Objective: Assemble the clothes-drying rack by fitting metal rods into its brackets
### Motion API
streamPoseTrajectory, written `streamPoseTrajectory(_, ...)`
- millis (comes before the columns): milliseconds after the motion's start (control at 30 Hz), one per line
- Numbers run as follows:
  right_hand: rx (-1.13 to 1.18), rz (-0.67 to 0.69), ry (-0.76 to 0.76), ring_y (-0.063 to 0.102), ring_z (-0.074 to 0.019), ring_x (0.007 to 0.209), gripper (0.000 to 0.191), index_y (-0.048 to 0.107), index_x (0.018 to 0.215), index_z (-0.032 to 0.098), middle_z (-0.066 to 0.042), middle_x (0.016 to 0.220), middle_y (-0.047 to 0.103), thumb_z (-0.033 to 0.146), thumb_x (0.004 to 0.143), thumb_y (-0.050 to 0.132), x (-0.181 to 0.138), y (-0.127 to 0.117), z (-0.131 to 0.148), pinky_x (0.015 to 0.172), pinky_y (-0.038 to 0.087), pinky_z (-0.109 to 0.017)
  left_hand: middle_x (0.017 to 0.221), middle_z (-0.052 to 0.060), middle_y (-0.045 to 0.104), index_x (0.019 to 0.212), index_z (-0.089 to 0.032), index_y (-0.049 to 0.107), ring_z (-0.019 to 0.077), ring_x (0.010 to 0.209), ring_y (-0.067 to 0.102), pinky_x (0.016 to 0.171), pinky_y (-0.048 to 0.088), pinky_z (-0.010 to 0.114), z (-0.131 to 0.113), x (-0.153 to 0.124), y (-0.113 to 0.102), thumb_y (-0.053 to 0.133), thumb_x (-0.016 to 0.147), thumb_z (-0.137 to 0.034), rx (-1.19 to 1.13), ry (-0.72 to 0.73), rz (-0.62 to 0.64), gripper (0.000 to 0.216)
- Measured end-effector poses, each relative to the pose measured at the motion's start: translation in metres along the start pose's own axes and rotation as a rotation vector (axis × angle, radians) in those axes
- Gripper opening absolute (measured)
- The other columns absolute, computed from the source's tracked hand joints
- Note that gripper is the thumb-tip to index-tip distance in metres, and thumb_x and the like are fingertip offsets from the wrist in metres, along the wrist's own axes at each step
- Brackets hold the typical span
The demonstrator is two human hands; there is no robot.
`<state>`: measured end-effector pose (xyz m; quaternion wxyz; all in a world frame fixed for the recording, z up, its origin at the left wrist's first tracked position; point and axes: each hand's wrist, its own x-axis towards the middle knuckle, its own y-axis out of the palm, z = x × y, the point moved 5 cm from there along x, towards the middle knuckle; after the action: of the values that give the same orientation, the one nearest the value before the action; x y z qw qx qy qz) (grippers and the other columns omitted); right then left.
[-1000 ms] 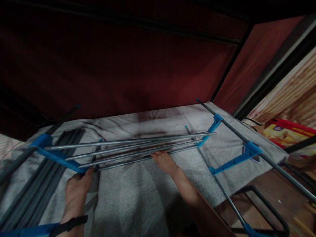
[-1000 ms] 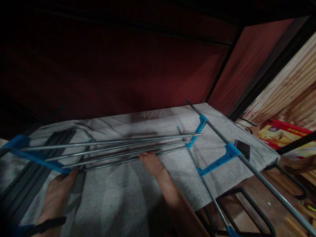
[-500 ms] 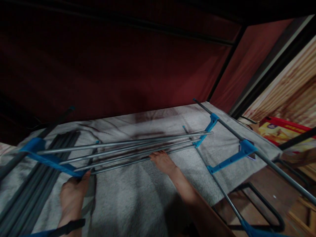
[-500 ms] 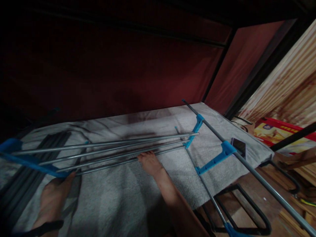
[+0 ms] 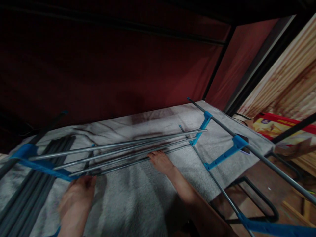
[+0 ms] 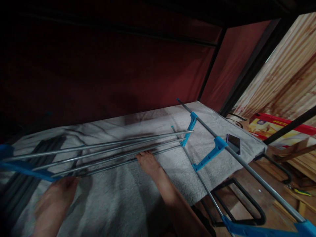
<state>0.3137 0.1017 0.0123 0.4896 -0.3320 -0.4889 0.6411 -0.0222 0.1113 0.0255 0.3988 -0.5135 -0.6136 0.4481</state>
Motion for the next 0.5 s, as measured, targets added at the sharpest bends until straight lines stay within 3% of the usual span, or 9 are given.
streamPoseTrajectory(100, 0.015, -0.062, -0.007, 0.056, -0.0217, 0.125, 0.037, 0.062, 0.133, 0.022, -0.008, 0.133, 0.065, 0.017, 0.101, 0.046, -0.006, -0.002, 0.000, 0.112, 0.041, -0.039, 0.134, 0.021, 0.063, 0.128, -0.012, 0.067, 0.0364, 0.123, 0.059, 0.101, 0.049, 0.048, -0.040, 0.000, 0.012, 0.041, 0.098, -0.036, 0.094, 0.214, 0.018, 0.046)
streamPoseTrajectory(167, 0.024, -0.106, -0.012, 0.053, -0.0224, 0.129, 0.039, 0.059, 0.137, 0.024, -0.009, 0.137, 0.062, 0.018, 0.100, 0.048, -0.013, -0.004, -0.001, 0.114, 0.040, -0.042, 0.138, 0.018, 0.064, 0.133, -0.013, 0.065, 0.0341, 0.127, 0.058, 0.106, 0.044, 0.049, -0.060, -0.003, 0.021, 0.040, 0.098, -0.029, 0.140, 0.314, 0.033, 0.045)
streamPoseTrajectory(367, 0.117, -0.194, 0.013, 0.052, -0.0216, 0.131, 0.038, 0.064, 0.133, 0.021, -0.011, 0.140, 0.060, 0.019, 0.095, 0.058, -0.037, -0.007, -0.015, 0.114, 0.042, -0.040, 0.125, 0.014, 0.072, 0.128, -0.018, 0.070, 0.0287, 0.119, 0.063, 0.108, 0.039, 0.044, -0.075, -0.004, 0.028, 0.037, 0.097, -0.017, 0.117, 0.436, 0.027, 0.045)
streamPoseTrajectory(500, 0.143, -0.250, 0.333, 0.063, -0.0173, 0.109, 0.020, 0.074, 0.104, 0.024, -0.004, 0.112, 0.071, 0.017, 0.091, 0.061, -0.056, -0.027, -0.055, 0.100, 0.048, -0.029, 0.123, 0.012, 0.073, 0.121, -0.021, 0.074, 0.0285, 0.120, 0.064, 0.104, 0.042, 0.042, -0.072, 0.003, 0.027, 0.036, 0.098, -0.022, 0.060, 0.445, 0.027, 0.044)
